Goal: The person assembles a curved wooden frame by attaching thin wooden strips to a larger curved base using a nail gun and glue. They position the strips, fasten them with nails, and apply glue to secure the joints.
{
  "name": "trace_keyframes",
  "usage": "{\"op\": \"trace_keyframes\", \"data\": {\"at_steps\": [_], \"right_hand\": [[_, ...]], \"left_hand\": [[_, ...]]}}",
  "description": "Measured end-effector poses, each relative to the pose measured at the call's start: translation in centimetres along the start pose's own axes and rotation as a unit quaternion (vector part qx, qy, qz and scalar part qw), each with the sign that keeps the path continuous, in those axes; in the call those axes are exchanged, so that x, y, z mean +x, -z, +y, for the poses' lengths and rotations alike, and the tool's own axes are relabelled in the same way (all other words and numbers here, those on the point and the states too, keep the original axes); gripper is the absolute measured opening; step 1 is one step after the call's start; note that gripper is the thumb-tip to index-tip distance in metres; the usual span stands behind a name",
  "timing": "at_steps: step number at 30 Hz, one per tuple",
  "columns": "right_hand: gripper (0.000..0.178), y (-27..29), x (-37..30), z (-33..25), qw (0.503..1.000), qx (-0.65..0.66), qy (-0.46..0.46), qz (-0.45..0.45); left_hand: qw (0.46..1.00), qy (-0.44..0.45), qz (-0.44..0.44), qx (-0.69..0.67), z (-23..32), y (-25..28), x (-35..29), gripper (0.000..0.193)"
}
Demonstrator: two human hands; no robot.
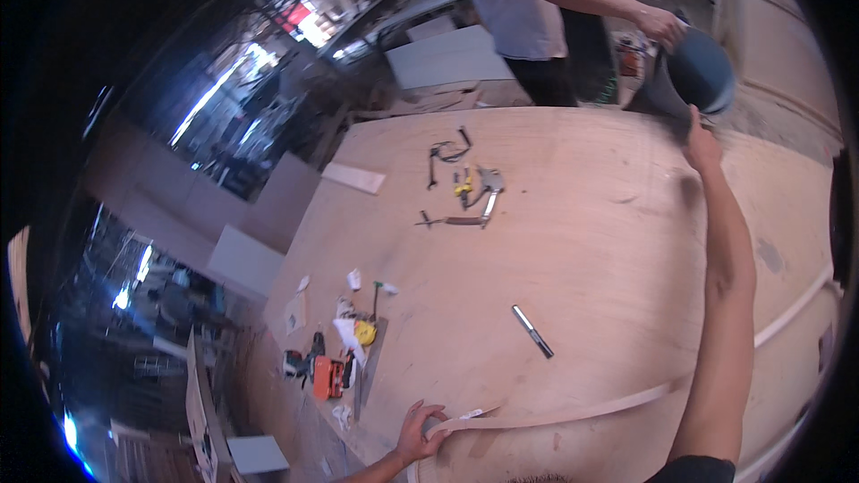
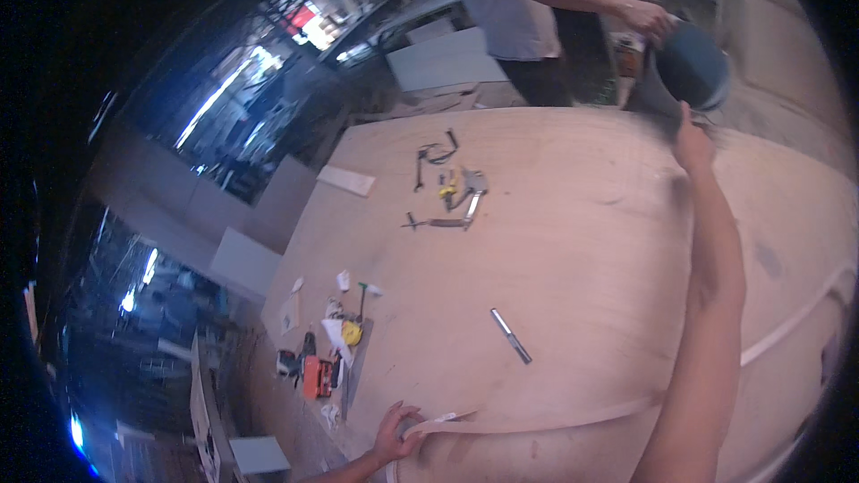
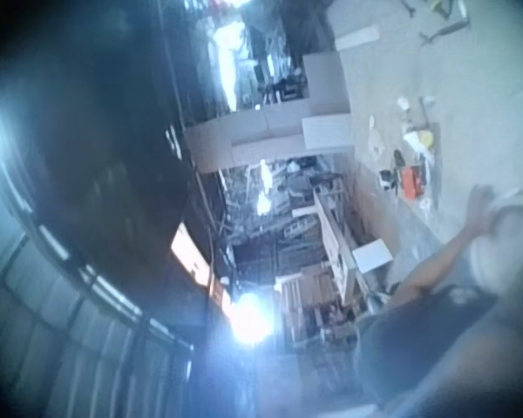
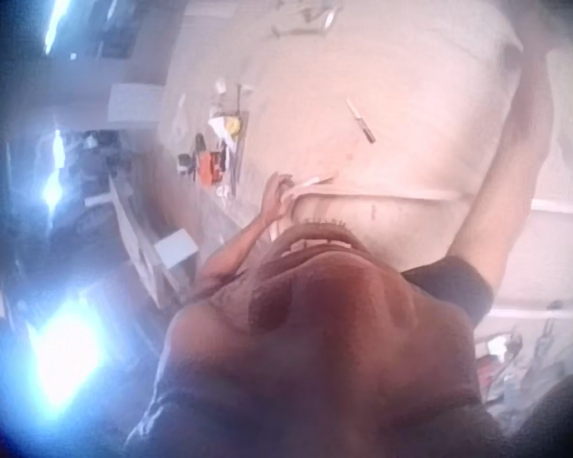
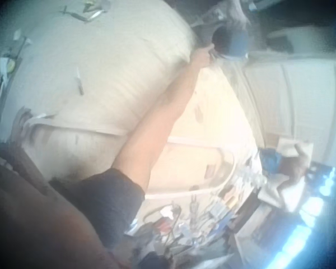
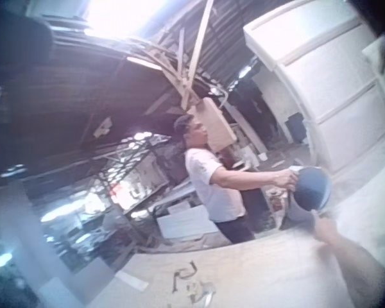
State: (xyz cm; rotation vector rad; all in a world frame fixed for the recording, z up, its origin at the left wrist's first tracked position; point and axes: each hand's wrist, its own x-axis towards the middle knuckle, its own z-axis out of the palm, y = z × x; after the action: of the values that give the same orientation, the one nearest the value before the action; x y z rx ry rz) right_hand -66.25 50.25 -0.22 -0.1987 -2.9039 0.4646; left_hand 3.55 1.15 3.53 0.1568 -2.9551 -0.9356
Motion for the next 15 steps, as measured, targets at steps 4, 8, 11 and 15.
{"op": "trace_keyframes", "data": {"at_steps": [4, 8, 11, 15], "right_hand": [[0.100, 0.9, 3.3, 3.3, 0.997, -0.011, 0.071, 0.013], [0.095, -0.2, 0.0, -1.3, 0.987, 0.126, 0.053, -0.089], [0.083, 4.3, -4.8, 0.2, 0.980, 0.178, 0.087, -0.029], [0.066, 14.9, -21.8, -0.8, 0.961, 0.258, 0.092, -0.026]], "left_hand": [[1.000, -0.022, -0.007, -0.001, -0.4, -0.2, 1.2, 0.060], [1.000, -0.002, -0.006, 0.010, -0.4, -0.5, -0.7, 0.061], [1.000, -0.009, -0.011, -0.019, -1.6, -1.1, 0.5, 0.065], [0.999, -0.010, 0.029, -0.025, -4.3, -3.1, -0.6, 0.063]]}}
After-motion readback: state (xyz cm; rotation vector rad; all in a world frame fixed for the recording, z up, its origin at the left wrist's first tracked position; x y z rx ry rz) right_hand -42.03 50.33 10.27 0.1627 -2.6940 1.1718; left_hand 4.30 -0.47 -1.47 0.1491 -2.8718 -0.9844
